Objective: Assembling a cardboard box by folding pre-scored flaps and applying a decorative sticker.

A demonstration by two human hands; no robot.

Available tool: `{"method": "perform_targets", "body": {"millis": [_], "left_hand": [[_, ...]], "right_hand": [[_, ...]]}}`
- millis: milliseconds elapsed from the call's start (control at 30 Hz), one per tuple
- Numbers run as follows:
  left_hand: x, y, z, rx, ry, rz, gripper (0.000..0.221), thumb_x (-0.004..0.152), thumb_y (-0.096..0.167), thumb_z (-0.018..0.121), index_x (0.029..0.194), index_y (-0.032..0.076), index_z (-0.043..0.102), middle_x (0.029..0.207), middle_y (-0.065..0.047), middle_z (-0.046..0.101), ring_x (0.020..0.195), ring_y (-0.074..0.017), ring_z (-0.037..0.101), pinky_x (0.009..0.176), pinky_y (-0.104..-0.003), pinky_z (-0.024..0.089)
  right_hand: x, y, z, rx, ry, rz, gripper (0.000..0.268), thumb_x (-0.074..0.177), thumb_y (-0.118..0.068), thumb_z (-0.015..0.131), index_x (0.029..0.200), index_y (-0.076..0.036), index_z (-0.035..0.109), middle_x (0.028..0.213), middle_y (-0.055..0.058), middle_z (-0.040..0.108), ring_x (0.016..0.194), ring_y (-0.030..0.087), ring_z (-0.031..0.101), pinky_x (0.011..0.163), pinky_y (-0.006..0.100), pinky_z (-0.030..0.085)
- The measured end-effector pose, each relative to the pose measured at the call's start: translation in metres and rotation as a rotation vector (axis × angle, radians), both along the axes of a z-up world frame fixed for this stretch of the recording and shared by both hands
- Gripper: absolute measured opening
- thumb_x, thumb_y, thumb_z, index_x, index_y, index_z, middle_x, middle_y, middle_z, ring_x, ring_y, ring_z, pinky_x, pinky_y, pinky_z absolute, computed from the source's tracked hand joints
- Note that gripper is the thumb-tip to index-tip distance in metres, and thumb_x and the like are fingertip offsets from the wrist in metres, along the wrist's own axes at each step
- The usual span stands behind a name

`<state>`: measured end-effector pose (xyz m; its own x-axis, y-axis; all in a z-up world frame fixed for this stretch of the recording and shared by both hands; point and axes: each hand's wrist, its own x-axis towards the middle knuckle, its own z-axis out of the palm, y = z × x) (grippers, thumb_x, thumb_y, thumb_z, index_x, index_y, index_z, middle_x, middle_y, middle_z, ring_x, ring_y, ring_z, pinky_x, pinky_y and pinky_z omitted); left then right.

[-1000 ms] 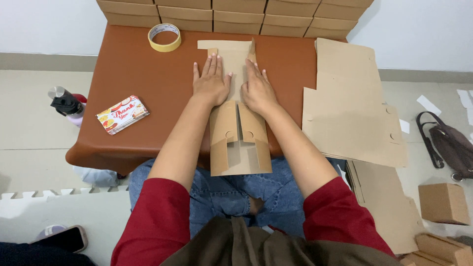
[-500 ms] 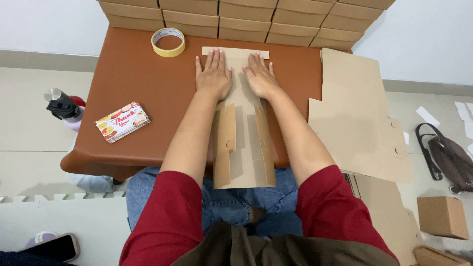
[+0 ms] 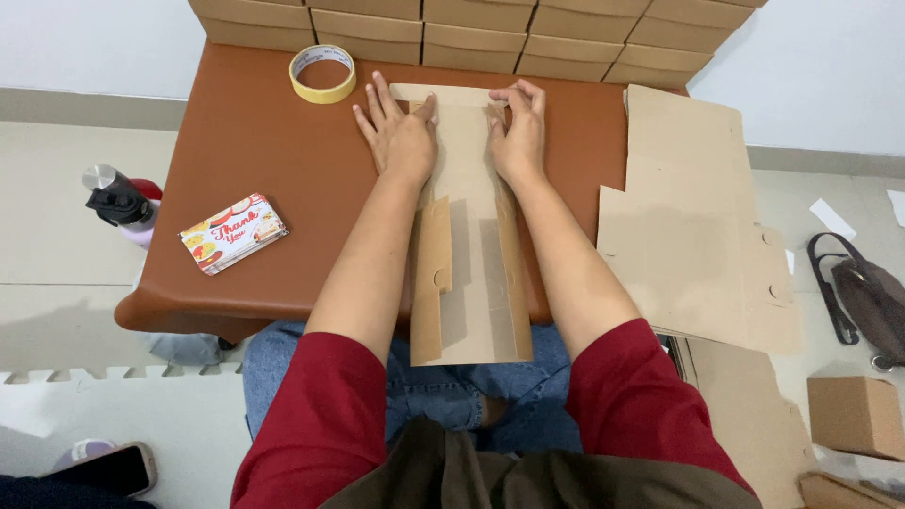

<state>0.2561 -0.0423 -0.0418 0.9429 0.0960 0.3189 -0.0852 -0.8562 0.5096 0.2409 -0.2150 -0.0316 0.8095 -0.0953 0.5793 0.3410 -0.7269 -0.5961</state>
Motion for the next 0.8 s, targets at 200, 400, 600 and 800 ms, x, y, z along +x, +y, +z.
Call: {"method": "perform_targets", "body": {"millis": [200,400,600,800], "left_hand": [[0.001,0.003,0.010,-0.115,0.014,0.011,0.029,0.089,0.036,0.068,0.117,0.035,0.076,0.155,-0.023,0.033,0.145,-0.0338,0.026,0.119,-0.058,0.004],[-0.008,0.004,0.017,-0.264,-0.096,-0.139,0.040,0.085,0.002,0.069,0.119,0.023,0.077,0.151,-0.011,0.033,0.133,-0.0347,0.046,0.110,-0.044,0.043],[0.024,0.004,-0.006,0.044,0.044,-0.268,0.087,0.093,0.001,0.053,0.160,0.022,0.001,0.161,-0.015,0.040,0.152,-0.0251,0.029,0.122,-0.047,0.021],[0.040,0.023,0.007,0.133,0.163,-0.331,0.058,0.104,0.026,0.039,0.158,0.009,0.023,0.157,-0.010,0.043,0.147,-0.0196,0.034,0.118,-0.043,0.024]], "right_hand": [[-0.009,0.010,0.011,-0.202,0.111,0.037,0.064,0.083,0.015,0.045,0.142,-0.009,0.046,0.152,0.017,0.047,0.137,0.036,0.049,0.112,0.045,0.042],[0.000,0.009,0.005,-0.355,0.233,0.041,0.067,0.082,0.012,0.043,0.147,-0.004,0.039,0.150,0.022,0.049,0.144,0.031,0.039,0.121,0.046,0.027],[0.017,0.009,0.006,-0.419,0.337,0.056,0.063,0.082,0.006,0.043,0.145,-0.002,0.040,0.157,0.024,0.036,0.149,0.032,0.029,0.122,0.046,0.022],[0.031,0.004,0.020,-0.304,0.488,0.074,0.058,0.081,0.000,0.047,0.139,-0.009,0.040,0.142,0.017,0.053,0.131,0.042,0.049,0.108,0.054,0.039]]}}
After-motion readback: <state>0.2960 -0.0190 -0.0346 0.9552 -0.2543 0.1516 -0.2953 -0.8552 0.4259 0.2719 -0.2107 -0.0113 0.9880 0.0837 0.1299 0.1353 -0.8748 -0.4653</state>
